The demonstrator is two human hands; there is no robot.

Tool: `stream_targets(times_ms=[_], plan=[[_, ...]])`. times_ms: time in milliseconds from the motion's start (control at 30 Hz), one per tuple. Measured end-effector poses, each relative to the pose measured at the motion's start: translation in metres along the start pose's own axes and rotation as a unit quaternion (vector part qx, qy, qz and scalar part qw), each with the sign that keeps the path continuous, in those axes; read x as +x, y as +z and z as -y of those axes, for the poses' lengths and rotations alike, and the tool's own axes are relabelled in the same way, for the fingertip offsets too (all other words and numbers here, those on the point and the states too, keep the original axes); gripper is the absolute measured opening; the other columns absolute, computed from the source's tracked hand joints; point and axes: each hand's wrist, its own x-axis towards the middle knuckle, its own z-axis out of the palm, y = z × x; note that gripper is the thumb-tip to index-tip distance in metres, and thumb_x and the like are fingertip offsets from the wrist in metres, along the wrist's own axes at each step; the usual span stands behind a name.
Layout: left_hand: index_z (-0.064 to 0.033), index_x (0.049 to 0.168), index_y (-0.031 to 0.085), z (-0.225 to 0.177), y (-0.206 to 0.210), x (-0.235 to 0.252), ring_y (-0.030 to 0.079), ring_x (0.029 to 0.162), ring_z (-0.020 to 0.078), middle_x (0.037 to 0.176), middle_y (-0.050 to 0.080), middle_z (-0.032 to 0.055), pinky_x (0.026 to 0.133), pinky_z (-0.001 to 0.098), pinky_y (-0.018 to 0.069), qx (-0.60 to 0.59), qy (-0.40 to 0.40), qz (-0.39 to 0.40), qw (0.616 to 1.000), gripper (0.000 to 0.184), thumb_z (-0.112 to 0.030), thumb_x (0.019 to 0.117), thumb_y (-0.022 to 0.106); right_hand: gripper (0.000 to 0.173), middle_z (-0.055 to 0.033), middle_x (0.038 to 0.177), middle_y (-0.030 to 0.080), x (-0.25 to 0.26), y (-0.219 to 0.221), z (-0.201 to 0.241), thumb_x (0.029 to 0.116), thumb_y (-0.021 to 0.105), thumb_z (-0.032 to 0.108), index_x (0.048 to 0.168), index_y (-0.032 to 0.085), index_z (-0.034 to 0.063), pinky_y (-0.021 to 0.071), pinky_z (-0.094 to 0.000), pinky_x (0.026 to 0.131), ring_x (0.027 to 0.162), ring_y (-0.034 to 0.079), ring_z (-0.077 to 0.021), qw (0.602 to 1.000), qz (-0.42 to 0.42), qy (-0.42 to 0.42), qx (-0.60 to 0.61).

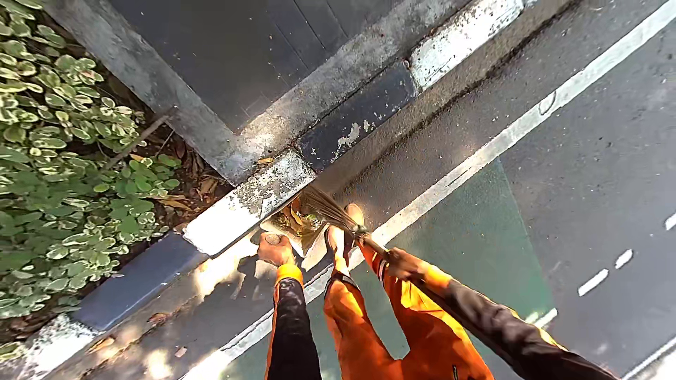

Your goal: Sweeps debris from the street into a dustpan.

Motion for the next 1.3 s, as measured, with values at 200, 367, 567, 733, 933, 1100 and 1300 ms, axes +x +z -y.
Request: stream_targets(times_ms=[200, 367, 567, 733, 933, 1100, 1300], plan=[[-0.0033, 0.114, 0.072, 0.026, -0.01, 0.014, 0.067, 0.112, 0.0361, 0.112, 0.072, 0.0221, 0.099, 0.053, 0.0494, -0.034, -0.032, 0.019, 0.999, 0.038, -0.012, 0.0778, 0.082, 0.013, -0.0063, 0.067, 0.054, -0.087, -0.037, -0.098, 0.0951, 0.065, 0.009, 0.101, 0.059, -0.0006, 0.0484, -0.0335, 0.05, 0.051, 0.053, -0.0154, 0.98, -0.125, 0.056, 0.142], [-0.0033, 0.11, 0.073, 0.075, -0.016, 0.026, 0.068, 0.108, 0.0347, 0.11, 0.073, 0.0205, 0.097, 0.0531, 0.0503, -0.049, -0.006, 0.025, 0.998, 0.035, -0.01, 0.0767, 0.08, 0.061, -0.0325, 0.133, 0.059, 0.035, -0.046, -0.025, 0.0906, 0.069, 0.017, 0.144, 0.049, -0.0047, 0.0475, -0.0637, 0.101, 0.124, 0.059, -0.0466, 0.95, -0.267, 0.162, 0.004], [0.0006, 0.107, 0.073, 0.18, -0.051, 0.057, 0.071, 0.101, 0.0366, 0.102, 0.074, 0.0216, 0.093, 0.0546, 0.0532, -0.092, 0.06, 0.008, 0.994, 0.03, -0.014, 0.0816, 0.079, 0.093, -0.0318, 0.137, 0.057, 0.077, 0.174, 0.131, 0.0863, 0.068, 0.01, 0.165, 0.019, 0.0124, 0.047, -0.0667, 0.1, 0.125, 0.057, -0.0497, 0.992, -0.088, -0.007, -0.087], [0.0002, 0.114, 0.071, 0.264, -0.102, 0.101, 0.069, 0.107, 0.0381, 0.11, 0.072, 0.0237, 0.096, 0.0556, 0.0518, -0.056, 0.032, 0.027, 0.998, 0.039, -0.018, 0.0811, 0.082, 0.016, -0.0054, 0.069, 0.054, -0.02, 0.23, 0.106, 0.0938, 0.067, 0.016, 0.098, 0.06, 0.0016, 0.048, -0.0362, 0.054, 0.055, 0.053, -0.0166, 0.997, 0.036, 0.051, 0.04], [-0.0016, 0.115, 0.072, 0.287, -0.125, 0.116, 0.067, 0.113, 0.0387, 0.113, 0.072, 0.0236, 0.1, 0.0551, 0.0484, -0.025, 0.028, 0.022, 0.999, 0.036, -0.017, 0.0833, 0.078, 0.056, -0.0268, 0.112, 0.066, -0.008, 0.217, 0.086, 0.0937, 0.066, 0.012, 0.146, 0.05, 0.0006, 0.0543, -0.0567, 0.086, 0.098, 0.068, -0.0388, 0.976, -0.172, 0.129, 0.034], [-0.0024, 0.116, 0.072, 0.272, -0.116, 0.12, 0.067, 0.112, 0.0392, 0.113, 0.072, 0.0237, 0.098, 0.0556, 0.0494, 0.003, 0.03, 0.018, 0.999, 0.036, -0.017, 0.083, 0.078, 0.062, -0.0306, 0.129, 0.061, 0.08, 0.269, 0.178, 0.0868, 0.074, 0.019, 0.138, 0.052, -0.0085, 0.0491, -0.0638, 0.099, 0.12, 0.061, -0.0453, 0.994, -0.087, 0.06, -0.014], [-0.0021, 0.119, 0.07, 0.264, -0.127, 0.122, 0.067, 0.114, 0.0372, 0.115, 0.071, 0.0229, 0.099, 0.0536, 0.0496, 0.015, 0.014, 0.033, 0.999, 0.039, -0.018, 0.0837, 0.077, 0.011, -0.0021, 0.063, 0.05, -0.03, 0.259, 0.115, 0.0961, 0.062, 0.013, 0.098, 0.058, 0.003, 0.0459, -0.0319, 0.048, 0.047, 0.049, -0.0126, 0.988, 0.025, 0.089, 0.127]])
